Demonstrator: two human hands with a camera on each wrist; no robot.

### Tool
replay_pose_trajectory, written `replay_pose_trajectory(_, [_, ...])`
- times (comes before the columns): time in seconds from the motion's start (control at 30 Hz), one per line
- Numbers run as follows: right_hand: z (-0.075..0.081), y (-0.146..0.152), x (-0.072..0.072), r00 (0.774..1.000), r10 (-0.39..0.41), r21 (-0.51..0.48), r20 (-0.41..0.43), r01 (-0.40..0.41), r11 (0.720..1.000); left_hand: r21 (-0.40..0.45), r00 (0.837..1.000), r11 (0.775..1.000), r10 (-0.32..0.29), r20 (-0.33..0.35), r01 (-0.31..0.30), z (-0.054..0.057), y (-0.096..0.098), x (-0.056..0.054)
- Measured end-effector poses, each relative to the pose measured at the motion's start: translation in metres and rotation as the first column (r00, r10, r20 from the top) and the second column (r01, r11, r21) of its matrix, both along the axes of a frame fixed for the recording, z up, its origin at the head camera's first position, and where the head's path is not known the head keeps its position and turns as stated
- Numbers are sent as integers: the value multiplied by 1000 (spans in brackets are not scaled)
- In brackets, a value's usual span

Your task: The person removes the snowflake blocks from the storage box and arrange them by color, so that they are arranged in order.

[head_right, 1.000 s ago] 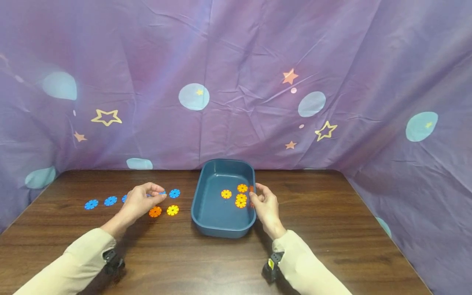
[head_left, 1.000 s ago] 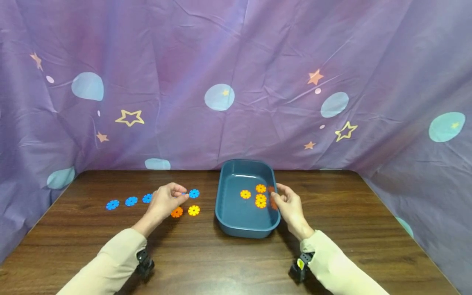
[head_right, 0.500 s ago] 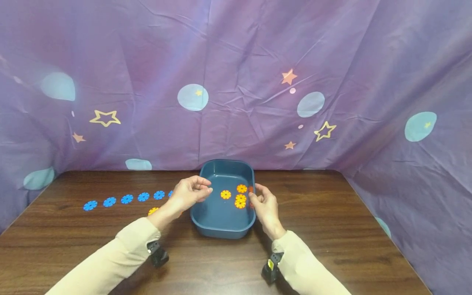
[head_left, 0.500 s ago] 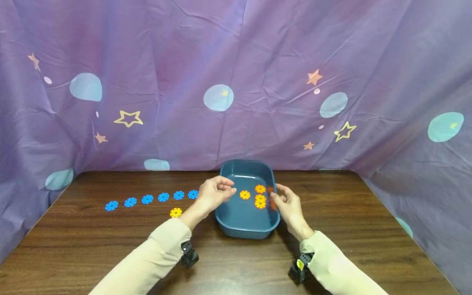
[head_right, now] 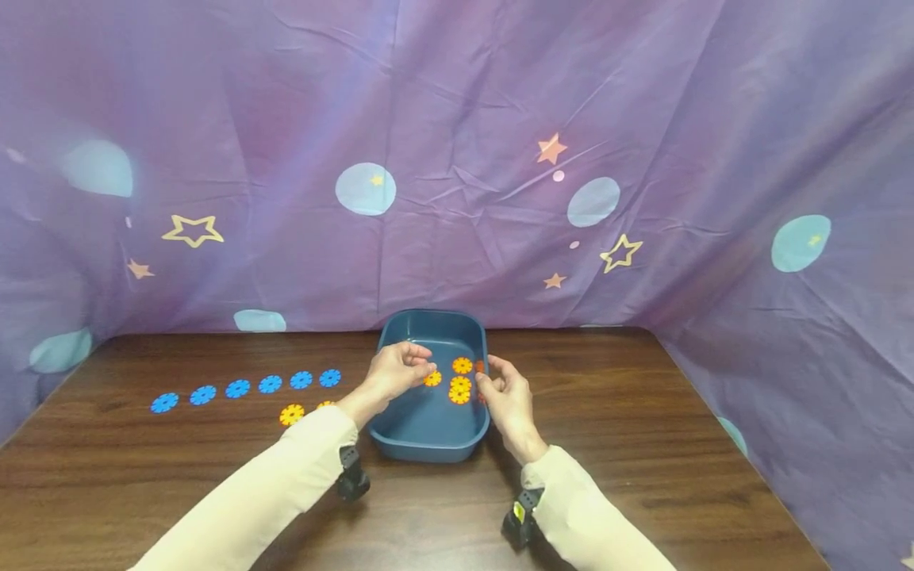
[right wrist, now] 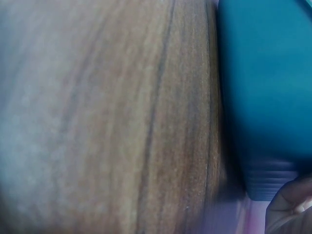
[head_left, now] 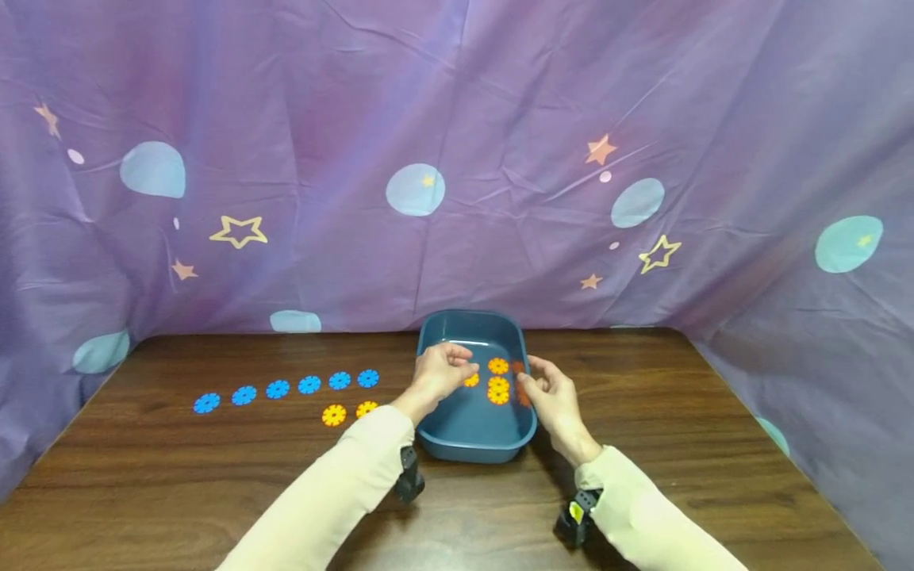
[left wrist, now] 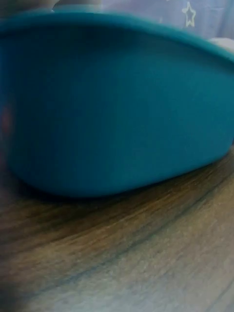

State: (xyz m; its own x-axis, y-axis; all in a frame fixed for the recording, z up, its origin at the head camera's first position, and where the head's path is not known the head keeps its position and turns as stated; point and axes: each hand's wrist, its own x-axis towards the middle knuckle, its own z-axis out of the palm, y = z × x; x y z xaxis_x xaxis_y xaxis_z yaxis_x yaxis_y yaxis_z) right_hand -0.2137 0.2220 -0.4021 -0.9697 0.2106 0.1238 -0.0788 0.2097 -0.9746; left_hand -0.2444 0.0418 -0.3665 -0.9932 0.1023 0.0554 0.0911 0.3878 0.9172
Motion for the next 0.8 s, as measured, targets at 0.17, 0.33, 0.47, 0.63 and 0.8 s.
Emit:
replay_pose_trajectory(0.17, [-1, -1, -1, 1000, 1, 4, 2, -1, 1000, -47, 999, 998, 48, 19, -47, -5, 4, -3])
replay_pose_trajectory(0.33, [1, -2, -1, 1000, -13, 33, 3, 12, 999, -121, 998, 990, 68, 13, -66, -8, 6, -7])
replay_pose_trajectory(0.47, [2, -2, -1, 1000, -4, 23, 5, 4, 1000, -180, 996, 980, 91, 2, -89, -13, 7, -10])
replay_pose_trajectory(0.63, [2, -2, 0, 1000, -10, 25, 13, 9, 1000, -227, 993, 967, 121, 2, -118, -16, 10, -12])
replay_pose_trajectory(0.8, [1, -1, 0, 1000, -21, 39, 9, 20, 999, -265, 988, 952, 156, -4, -151, -21, 14, -15])
